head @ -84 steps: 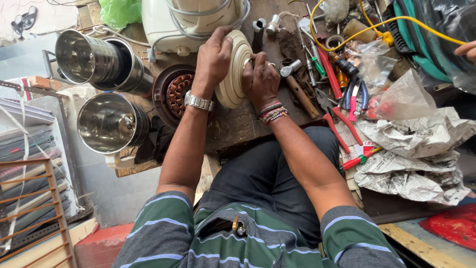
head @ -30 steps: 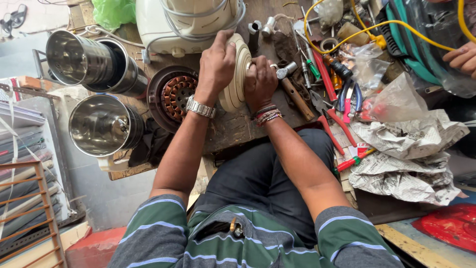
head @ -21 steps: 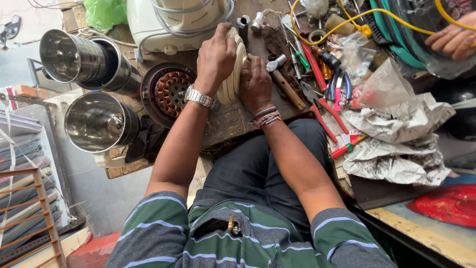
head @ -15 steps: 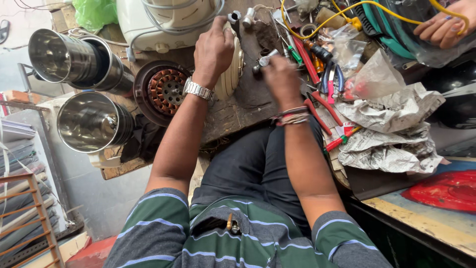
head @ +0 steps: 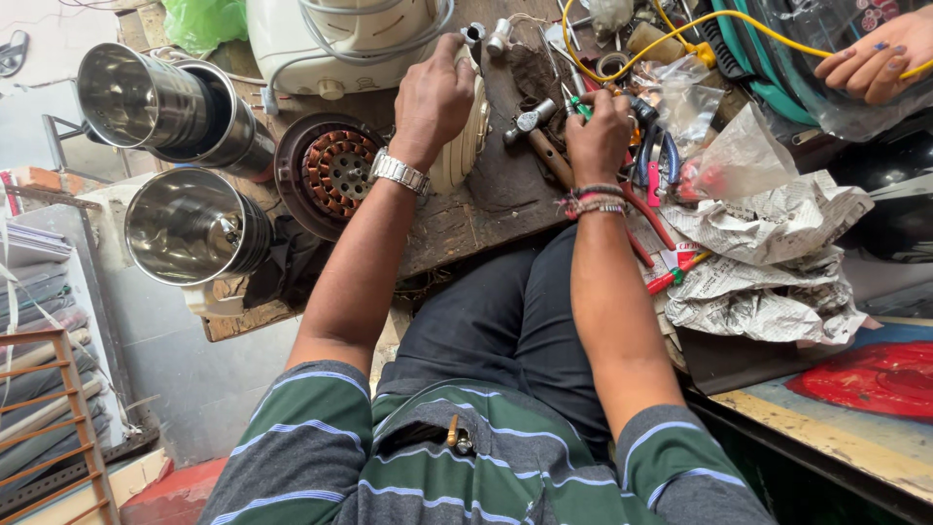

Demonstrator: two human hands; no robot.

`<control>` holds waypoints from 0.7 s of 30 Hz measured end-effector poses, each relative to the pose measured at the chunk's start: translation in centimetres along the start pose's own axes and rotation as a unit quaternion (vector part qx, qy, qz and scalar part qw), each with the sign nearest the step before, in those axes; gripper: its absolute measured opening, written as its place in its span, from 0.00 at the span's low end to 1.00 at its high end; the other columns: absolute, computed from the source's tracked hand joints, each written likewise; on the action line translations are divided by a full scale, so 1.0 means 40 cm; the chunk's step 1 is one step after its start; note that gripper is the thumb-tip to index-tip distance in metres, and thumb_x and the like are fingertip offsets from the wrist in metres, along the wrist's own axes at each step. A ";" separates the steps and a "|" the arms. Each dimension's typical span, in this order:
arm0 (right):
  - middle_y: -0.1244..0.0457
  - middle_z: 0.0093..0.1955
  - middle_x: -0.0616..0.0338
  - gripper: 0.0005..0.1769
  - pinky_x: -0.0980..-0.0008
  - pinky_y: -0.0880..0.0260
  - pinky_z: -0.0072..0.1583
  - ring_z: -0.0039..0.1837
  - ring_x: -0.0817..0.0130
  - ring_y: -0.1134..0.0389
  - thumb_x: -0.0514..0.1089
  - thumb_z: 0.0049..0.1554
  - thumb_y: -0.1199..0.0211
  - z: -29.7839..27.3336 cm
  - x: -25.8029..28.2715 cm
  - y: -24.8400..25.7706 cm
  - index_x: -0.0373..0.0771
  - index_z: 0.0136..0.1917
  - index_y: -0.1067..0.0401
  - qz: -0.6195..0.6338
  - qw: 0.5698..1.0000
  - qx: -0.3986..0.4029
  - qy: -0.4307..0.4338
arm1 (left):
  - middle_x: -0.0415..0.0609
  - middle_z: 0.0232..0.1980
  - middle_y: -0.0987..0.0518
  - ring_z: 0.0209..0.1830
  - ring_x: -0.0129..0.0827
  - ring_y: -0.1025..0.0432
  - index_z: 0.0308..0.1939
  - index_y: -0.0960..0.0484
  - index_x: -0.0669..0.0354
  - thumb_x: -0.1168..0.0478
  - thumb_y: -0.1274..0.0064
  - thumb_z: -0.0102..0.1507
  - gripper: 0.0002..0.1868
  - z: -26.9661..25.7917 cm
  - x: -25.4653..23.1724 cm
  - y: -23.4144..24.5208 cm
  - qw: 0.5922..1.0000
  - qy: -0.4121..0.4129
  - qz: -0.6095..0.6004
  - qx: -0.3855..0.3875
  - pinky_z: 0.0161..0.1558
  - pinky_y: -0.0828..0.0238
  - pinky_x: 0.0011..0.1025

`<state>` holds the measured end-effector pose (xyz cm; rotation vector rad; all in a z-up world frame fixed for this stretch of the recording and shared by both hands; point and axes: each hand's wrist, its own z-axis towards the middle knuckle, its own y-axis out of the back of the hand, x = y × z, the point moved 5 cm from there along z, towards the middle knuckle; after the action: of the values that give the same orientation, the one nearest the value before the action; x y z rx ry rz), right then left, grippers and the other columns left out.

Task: The person disassembles a small electrical appliance, likely a blender or mixer, using a hammer and screwdriver. They remove the copper coil assembly, apply lubricant to the bearing, and reassemble the unit by tapping the housing back together with a hammer.

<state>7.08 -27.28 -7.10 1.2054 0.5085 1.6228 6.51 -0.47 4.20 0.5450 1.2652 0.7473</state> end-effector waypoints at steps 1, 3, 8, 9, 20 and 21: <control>0.36 0.50 0.50 0.12 0.57 0.28 0.53 0.51 0.55 0.31 0.33 0.50 0.32 -0.009 0.018 0.028 0.38 0.50 0.23 0.045 0.999 -0.013 0.012 | 0.61 0.41 0.16 0.42 0.59 0.22 0.59 0.25 0.56 0.54 0.60 0.69 0.18 0.001 -0.003 0.000 1.000 0.001 0.003 -0.001 0.46 0.30 0.54; 0.36 0.51 0.50 0.11 0.56 0.27 0.53 0.50 0.56 0.31 0.32 0.54 0.33 -0.039 0.067 0.095 0.37 0.51 0.23 0.135 0.989 -0.037 0.036 | 0.60 0.40 0.16 0.40 0.56 0.21 0.60 0.26 0.56 0.54 0.61 0.69 0.19 0.005 -0.002 -0.002 1.000 0.024 0.003 0.016 0.45 0.29 0.52; 0.36 0.50 0.52 0.14 0.65 0.24 0.48 0.49 0.62 0.30 0.47 0.59 0.31 -0.091 0.220 0.119 0.36 0.53 0.23 0.245 0.963 0.019 0.112 | 0.58 0.41 0.15 0.39 0.53 0.21 0.60 0.25 0.57 0.55 0.62 0.69 0.19 0.010 0.000 -0.002 1.000 0.017 -0.003 0.006 0.44 0.28 0.51; 0.35 0.49 0.52 0.16 0.67 0.25 0.46 0.47 0.63 0.29 0.51 0.60 0.31 -0.091 0.240 0.113 0.37 0.53 0.24 0.260 0.957 0.040 0.120 | 0.58 0.40 0.15 0.39 0.53 0.21 0.60 0.26 0.57 0.55 0.62 0.69 0.19 0.012 0.003 -0.005 1.000 0.023 -0.002 0.012 0.44 0.28 0.51; 0.28 0.47 0.59 0.13 0.71 0.21 0.49 0.49 0.69 0.23 0.48 0.71 0.46 -0.054 0.354 0.197 0.37 0.61 0.38 0.393 0.907 0.048 0.143 | 0.61 0.38 0.16 0.40 0.58 0.22 0.60 0.26 0.55 0.53 0.60 0.68 0.20 0.001 0.003 0.004 0.999 0.038 -0.006 0.015 0.43 0.29 0.53; 0.28 0.45 0.59 0.12 0.71 0.22 0.47 0.47 0.69 0.23 0.47 0.71 0.45 -0.052 0.366 0.203 0.37 0.60 0.37 0.354 0.921 0.051 0.152 | 0.61 0.39 0.16 0.40 0.57 0.22 0.60 0.26 0.55 0.54 0.60 0.69 0.19 0.003 -0.001 0.005 0.999 0.030 -0.011 0.012 0.44 0.28 0.53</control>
<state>1.53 -17.09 5.16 1.3030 0.3646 2.4539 6.59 -0.36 4.39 0.5303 1.3357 0.7361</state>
